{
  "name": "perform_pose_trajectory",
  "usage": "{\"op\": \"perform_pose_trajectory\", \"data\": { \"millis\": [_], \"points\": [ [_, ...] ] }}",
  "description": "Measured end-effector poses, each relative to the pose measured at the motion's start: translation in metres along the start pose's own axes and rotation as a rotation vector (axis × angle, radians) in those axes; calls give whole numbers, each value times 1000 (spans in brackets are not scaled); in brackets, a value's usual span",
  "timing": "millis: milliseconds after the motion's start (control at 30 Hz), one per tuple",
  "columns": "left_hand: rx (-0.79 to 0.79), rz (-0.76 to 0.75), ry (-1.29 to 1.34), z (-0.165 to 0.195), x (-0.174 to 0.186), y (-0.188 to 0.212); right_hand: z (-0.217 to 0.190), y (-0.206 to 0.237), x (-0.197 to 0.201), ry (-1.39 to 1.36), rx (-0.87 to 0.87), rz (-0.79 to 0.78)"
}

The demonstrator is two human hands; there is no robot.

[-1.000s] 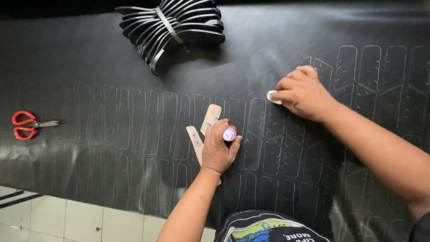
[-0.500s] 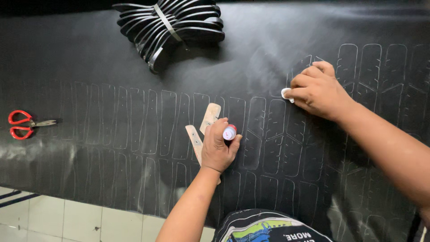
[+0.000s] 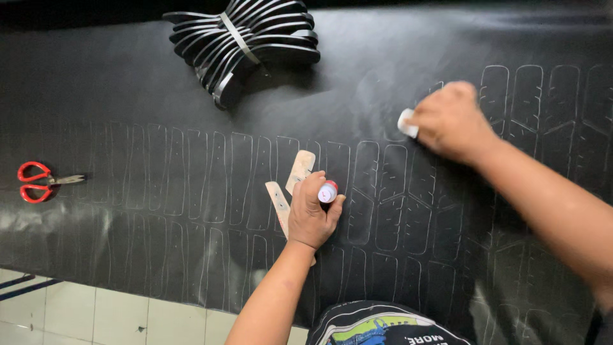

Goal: The person uses a small wooden template and a pencil to mark outlines on a large black sheet of material. They then retrieve a bottle and apply a liquid to a cloth, using it to wipe the marked areas on the sheet.

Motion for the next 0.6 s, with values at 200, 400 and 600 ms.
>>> {"op": "perform_pose_trajectory", "data": {
  "millis": [200,400,600],
  "points": [
    [-8,2,3,1,0,1,-9,-3,19,-174,137,156],
    [-36,13,-3,3,1,-1,10,-8,-9,71,-134,-138],
    [-43,21,1,2,1,0,2,9,18,-189,-58,79]
  ]
}}
Point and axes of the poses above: each hand's wrist, its own y-axis away from the middle knuckle, its own x-axis out of the back of the hand, z = x × y, the point moved 8 cm from there along -y, towards the middle knuckle, and after that the axes turned 3 degrees about x, right-handed, at the moved point
